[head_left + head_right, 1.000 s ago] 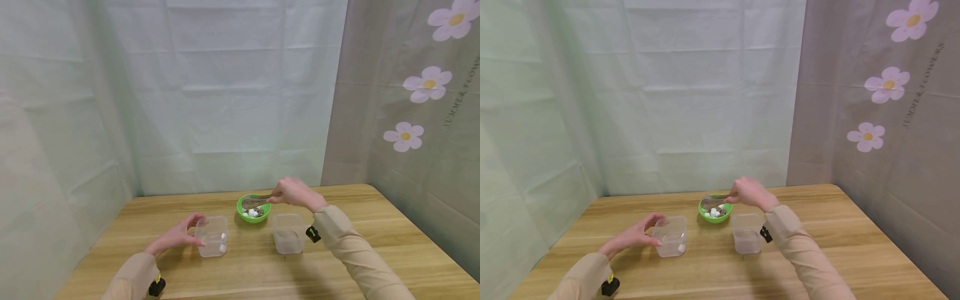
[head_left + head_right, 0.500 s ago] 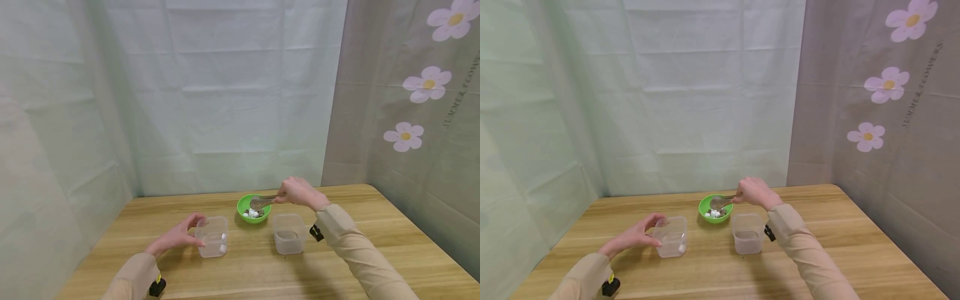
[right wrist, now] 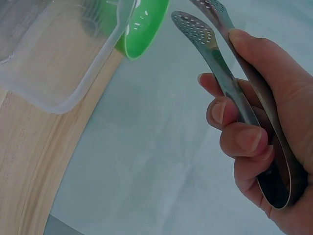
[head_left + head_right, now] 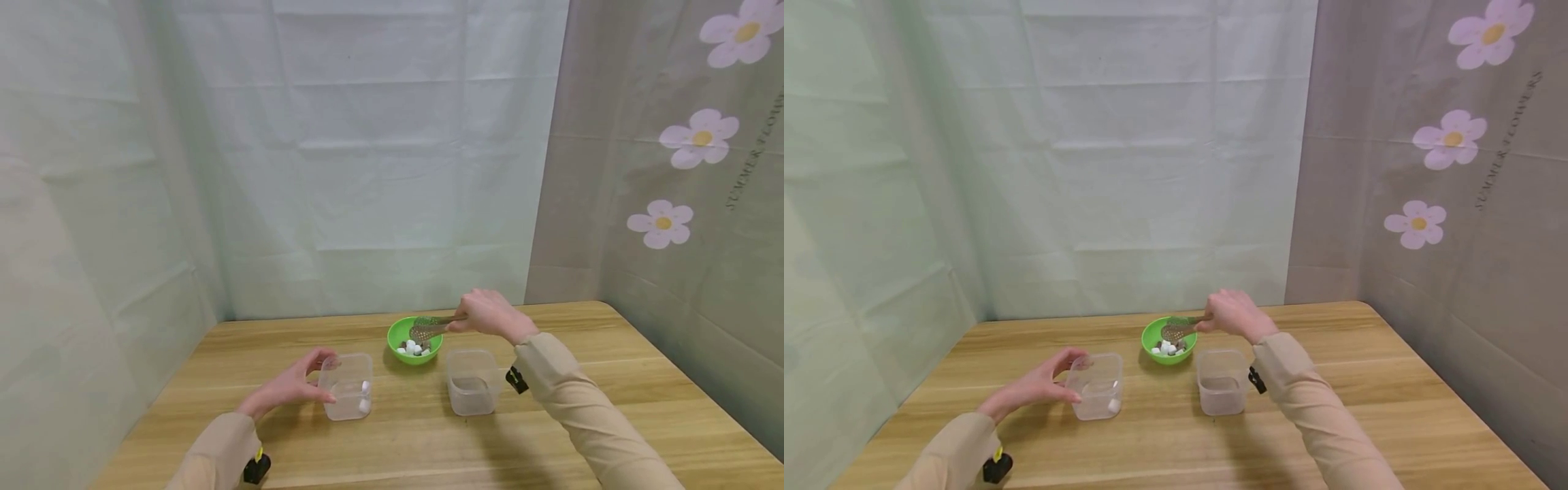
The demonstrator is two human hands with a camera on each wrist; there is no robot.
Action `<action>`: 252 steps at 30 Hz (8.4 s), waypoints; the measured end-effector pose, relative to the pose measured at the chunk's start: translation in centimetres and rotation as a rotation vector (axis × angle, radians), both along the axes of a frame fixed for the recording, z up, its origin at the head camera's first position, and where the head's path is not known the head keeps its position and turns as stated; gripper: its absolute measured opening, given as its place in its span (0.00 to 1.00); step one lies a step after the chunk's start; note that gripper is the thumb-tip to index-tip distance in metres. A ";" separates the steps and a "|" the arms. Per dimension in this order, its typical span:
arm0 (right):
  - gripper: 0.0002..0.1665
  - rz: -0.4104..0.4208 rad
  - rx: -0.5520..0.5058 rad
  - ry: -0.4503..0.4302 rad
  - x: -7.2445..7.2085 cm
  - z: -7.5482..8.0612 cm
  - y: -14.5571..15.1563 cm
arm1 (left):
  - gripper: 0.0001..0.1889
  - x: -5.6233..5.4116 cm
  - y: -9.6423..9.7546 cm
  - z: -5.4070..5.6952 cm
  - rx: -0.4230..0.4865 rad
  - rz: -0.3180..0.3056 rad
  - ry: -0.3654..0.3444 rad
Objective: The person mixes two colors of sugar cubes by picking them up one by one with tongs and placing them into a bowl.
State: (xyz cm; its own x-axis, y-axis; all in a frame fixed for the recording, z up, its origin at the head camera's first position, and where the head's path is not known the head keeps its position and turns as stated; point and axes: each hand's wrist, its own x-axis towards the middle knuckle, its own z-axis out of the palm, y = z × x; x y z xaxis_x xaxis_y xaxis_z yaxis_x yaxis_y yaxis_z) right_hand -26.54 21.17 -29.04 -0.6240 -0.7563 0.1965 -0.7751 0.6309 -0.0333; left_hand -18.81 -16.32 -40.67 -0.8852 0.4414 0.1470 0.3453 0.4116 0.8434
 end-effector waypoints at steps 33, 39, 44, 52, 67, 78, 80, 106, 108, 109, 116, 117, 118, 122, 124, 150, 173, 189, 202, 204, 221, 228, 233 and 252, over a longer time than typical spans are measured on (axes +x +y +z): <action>0.25 0.120 0.260 0.121 5.5 2.7 -10.1 | 0.39 0.0 0.0 0.0 0.000 -0.008 0.011; 0.25 0.083 0.351 0.201 6.0 2.5 -12.2 | 0.39 -0.1 -0.1 0.2 0.012 -0.015 0.005; 0.23 0.060 0.405 0.282 6.0 2.0 -13.9 | 0.39 -0.4 -0.2 0.5 0.000 -0.016 -0.006; 0.24 -0.002 0.532 0.396 6.2 1.1 -16.5 | 0.38 -0.8 -0.5 0.6 0.007 -0.032 -0.011; 0.13 -0.073 0.702 0.483 6.9 -0.8 -18.7 | 0.37 -0.8 -0.5 0.6 0.018 -0.046 -0.006; 0.22 0.021 0.593 0.430 5.8 -0.5 -17.6 | 0.36 -0.6 -0.4 0.8 0.014 -0.029 -0.023; 0.22 0.031 0.558 0.389 5.4 -0.3 -17.2 | 0.36 -0.6 -0.4 0.8 0.009 -0.024 -0.026; 0.13 0.203 0.008 -0.074 2.6 -1.3 -10.4 | 0.39 -0.5 -0.5 0.7 -0.017 -0.021 0.013; 0.13 0.216 -0.009 -0.090 2.6 -1.3 -10.3 | 0.38 -0.5 -0.5 0.7 -0.020 -0.019 0.001; 0.13 0.224 -0.016 -0.093 2.6 -1.3 -10.2 | 0.38 -0.5 -0.6 0.7 -0.023 -0.016 -0.001; 0.25 0.264 -0.099 -0.151 2.3 -1.3 -9.3 | 0.38 -0.5 -0.5 0.6 -0.038 0.002 -0.005; 0.26 0.264 -0.115 -0.166 2.3 -1.2 -9.1 | 0.38 -0.5 -0.5 0.6 -0.038 0.000 -0.003; 0.27 0.263 -0.128 -0.179 2.2 -1.1 -8.8 | 0.38 -0.5 -0.5 0.7 -0.038 -0.001 0.000; 0.20 0.244 -0.164 -0.221 2.1 -0.8 -7.6 | 0.39 -0.5 -0.4 0.7 -0.036 -0.007 0.009; 0.15 0.227 -0.179 -0.244 1.9 -0.8 -6.7 | 0.38 -0.5 -0.4 0.7 -0.039 -0.006 0.012; 0.11 0.009 -0.150 -0.143 -0.3 -0.1 -0.7 | 0.37 -0.4 -0.5 0.8 -0.053 -0.001 0.014; 0.17 -0.107 -0.046 -0.036 0.4 0.9 -1.6 | 0.36 -0.4 -0.3 0.9 -0.041 -0.017 0.019; 0.18 0.078 0.066 0.017 3.5 2.1 -6.0 | 0.38 -0.2 -0.3 1.0 -0.041 -0.011 0.027; 0.22 0.042 0.222 0.070 5.2 2.6 -10.6 | 0.38 -0.1 -0.3 1.0 -0.040 -0.015 0.034; 0.26 0.034 0.242 0.079 5.4 2.6 -11.3 | 0.38 -0.1 -0.3 1.0 -0.035 -0.013 0.026; 0.19 0.017 0.510 0.167 5.9 2.4 -16.5 | 0.39 -0.3 -0.6 1.0 -0.032 -0.022 -0.015; 0.20 -0.010 0.607 0.212 6.7 2.2 -17.7 | 0.38 0.0 -0.5 1.2 -0.049 -0.006 -0.016; 0.22 -0.012 0.644 0.234 6.9 1.7 -18.3 | 0.37 0.2 -0.5 1.1 -0.039 -0.012 -0.022; 0.23 0.085 0.524 0.212 6.4 0.4 -16.8 | 0.37 0.7 0.0 1.4 -0.050 -0.007 -0.032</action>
